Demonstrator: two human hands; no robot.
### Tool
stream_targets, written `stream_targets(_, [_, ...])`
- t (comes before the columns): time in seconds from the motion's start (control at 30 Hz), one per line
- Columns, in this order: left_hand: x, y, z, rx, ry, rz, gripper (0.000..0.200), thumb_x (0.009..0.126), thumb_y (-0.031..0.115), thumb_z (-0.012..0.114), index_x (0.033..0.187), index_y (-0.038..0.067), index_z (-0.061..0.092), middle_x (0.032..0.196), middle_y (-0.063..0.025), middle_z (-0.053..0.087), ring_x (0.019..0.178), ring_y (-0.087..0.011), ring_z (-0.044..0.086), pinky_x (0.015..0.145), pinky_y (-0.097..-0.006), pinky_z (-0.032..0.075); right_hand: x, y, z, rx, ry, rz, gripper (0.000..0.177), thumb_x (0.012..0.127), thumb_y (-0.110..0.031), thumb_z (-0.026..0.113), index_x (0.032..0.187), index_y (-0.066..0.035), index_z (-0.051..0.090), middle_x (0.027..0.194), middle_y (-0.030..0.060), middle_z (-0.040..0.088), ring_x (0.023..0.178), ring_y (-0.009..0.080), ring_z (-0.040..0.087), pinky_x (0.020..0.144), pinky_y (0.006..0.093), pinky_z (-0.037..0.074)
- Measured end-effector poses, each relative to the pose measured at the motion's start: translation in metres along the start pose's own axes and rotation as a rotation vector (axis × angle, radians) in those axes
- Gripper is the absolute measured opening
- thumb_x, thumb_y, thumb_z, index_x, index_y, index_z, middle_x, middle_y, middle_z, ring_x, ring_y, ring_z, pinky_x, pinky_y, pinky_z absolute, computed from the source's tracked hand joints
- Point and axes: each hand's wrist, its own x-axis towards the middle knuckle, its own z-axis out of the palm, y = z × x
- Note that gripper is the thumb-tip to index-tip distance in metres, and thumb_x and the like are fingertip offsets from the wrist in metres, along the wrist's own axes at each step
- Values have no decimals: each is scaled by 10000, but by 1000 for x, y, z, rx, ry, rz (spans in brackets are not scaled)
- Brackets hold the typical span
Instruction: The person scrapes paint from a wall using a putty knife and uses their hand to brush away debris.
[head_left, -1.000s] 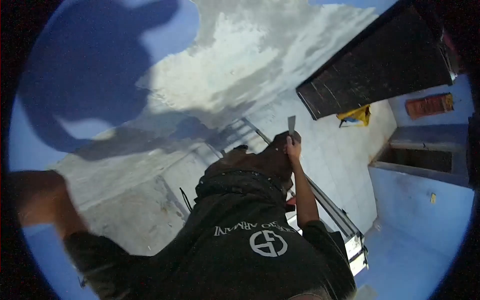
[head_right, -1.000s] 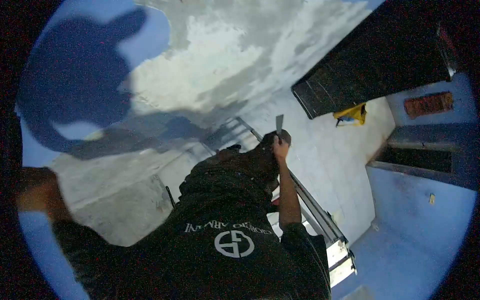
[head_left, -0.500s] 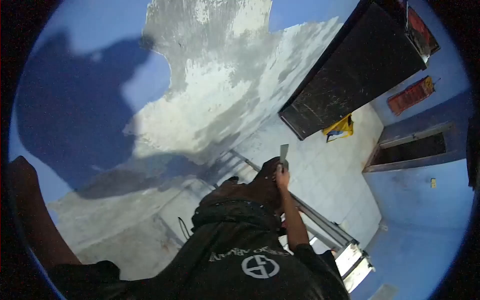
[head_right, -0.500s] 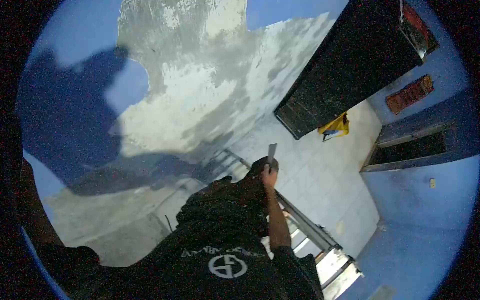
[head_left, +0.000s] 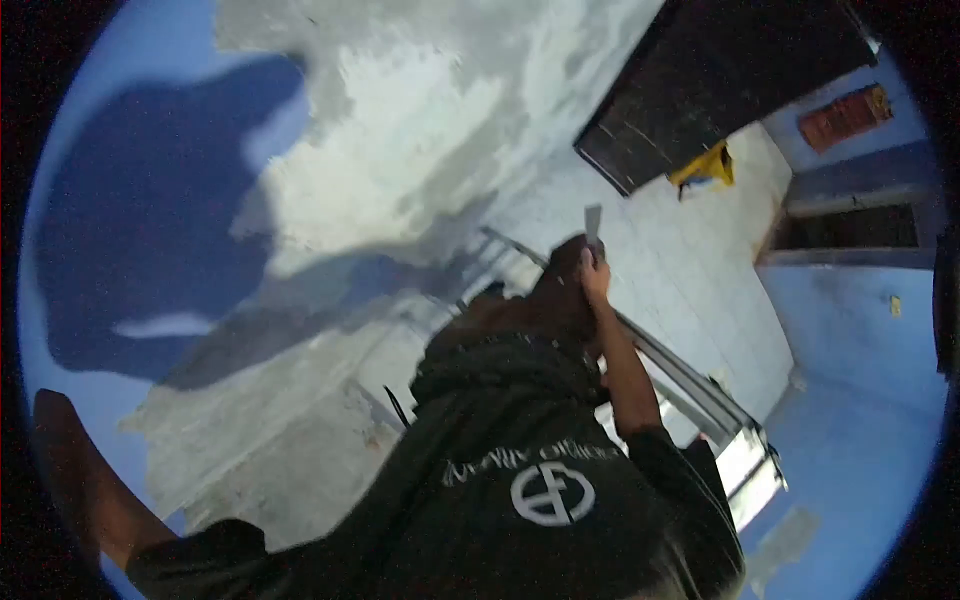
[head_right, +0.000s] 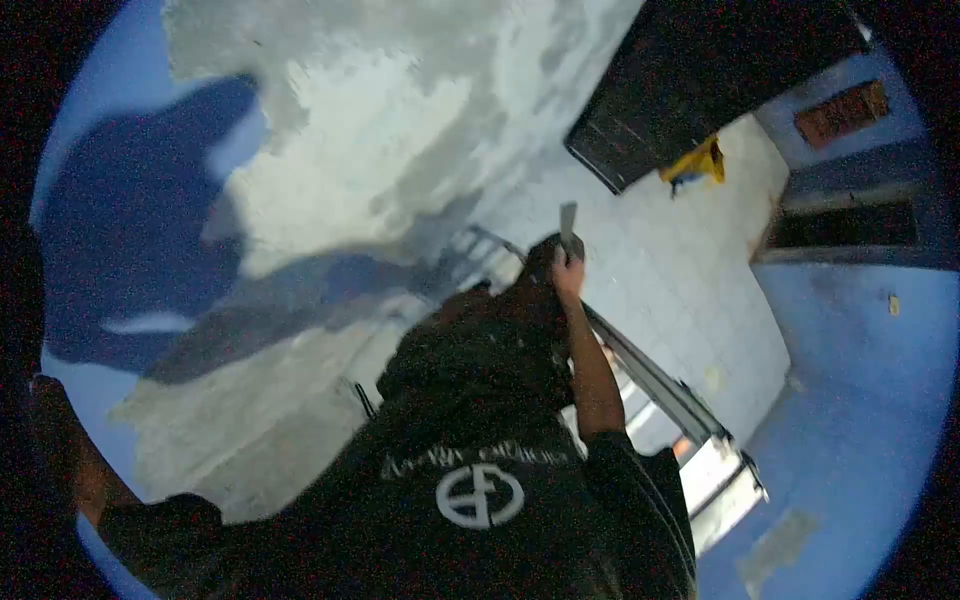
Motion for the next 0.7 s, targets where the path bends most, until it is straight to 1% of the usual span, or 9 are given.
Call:
stream_targets(0.17, [-2,-1,2,99,-3,-4,239,909,49,494,1125,3,586,1181,-138,587,1115,-258,547,981,-373,421,16,34,6,-188,40,-67,464,944,-417,528,877,37,602,618,109,599,549,201,580,532,363,443])
stream_targets(0.27, [-15,9,-8,179,-29,-54,236,907,47,495,1119,3,589,1174,-138,590,1112,-259,548,980,-373,421,10,16,7,-136,3,69,495,944,-445,515,863,36,601,612,118,589,582,228,591,557,379,445])
stream_targets(0.4, [14,19,-12,307,1,-45,232,905,44,497,1112,3,594,1166,-137,595,1108,-260,550,978,-373,421,2,-6,3,31,-23,30,412,941,-386,555,1011,14,625,599,36,556,470,113,523,446,271,430])
stream_targets(0.47, [25,11,-35,419,60,11,230,904,42,498,1108,3,596,1162,-137,597,1106,-260,551,977,-373,422,16,31,5,-102,88,-130,426,934,-393,564,1049,12,629,594,28,545,475,97,508,450,271,432])
stream_targets(0.53, [71,25,50,-200,70,-416,155,888,65,550,995,12,649,990,-147,656,1043,-280,585,936,-378,435,-1,-3,3,-62,138,-37,434,922,-418,580,943,8,660,565,27,521,496,110,502,467,285,410])
stream_targets(0.57, [49,5,74,-18,-77,-490,164,891,91,575,1021,24,646,975,-140,662,1005,-288,608,904,-370,452,14,42,5,-100,181,-107,449,924,-436,572,848,-1,652,545,28,507,491,118,497,461,296,393])
stream_targets(0.6, [16,-36,104,-80,-83,-459,172,890,113,594,1033,32,647,1001,-128,665,983,-279,628,864,-363,478,24,61,4,-195,167,-182,377,962,-319,519,1047,28,641,763,97,630,719,209,569,742,353,481])
stream_targets(0.67, [25,-29,105,-245,-48,-475,179,911,132,579,1039,27,648,966,-139,675,903,-259,657,808,-360,500,22,14,18,-73,123,-255,362,975,-301,490,958,29,638,693,87,597,674,212,563,698,368,483])
stream_targets(0.7, [27,-35,107,-271,-22,-543,188,924,141,566,1047,23,646,949,-142,675,891,-252,658,801,-344,496,21,1,27,-97,41,-120,355,980,-299,483,914,21,623,654,70,572,621,206,544,634,366,469])
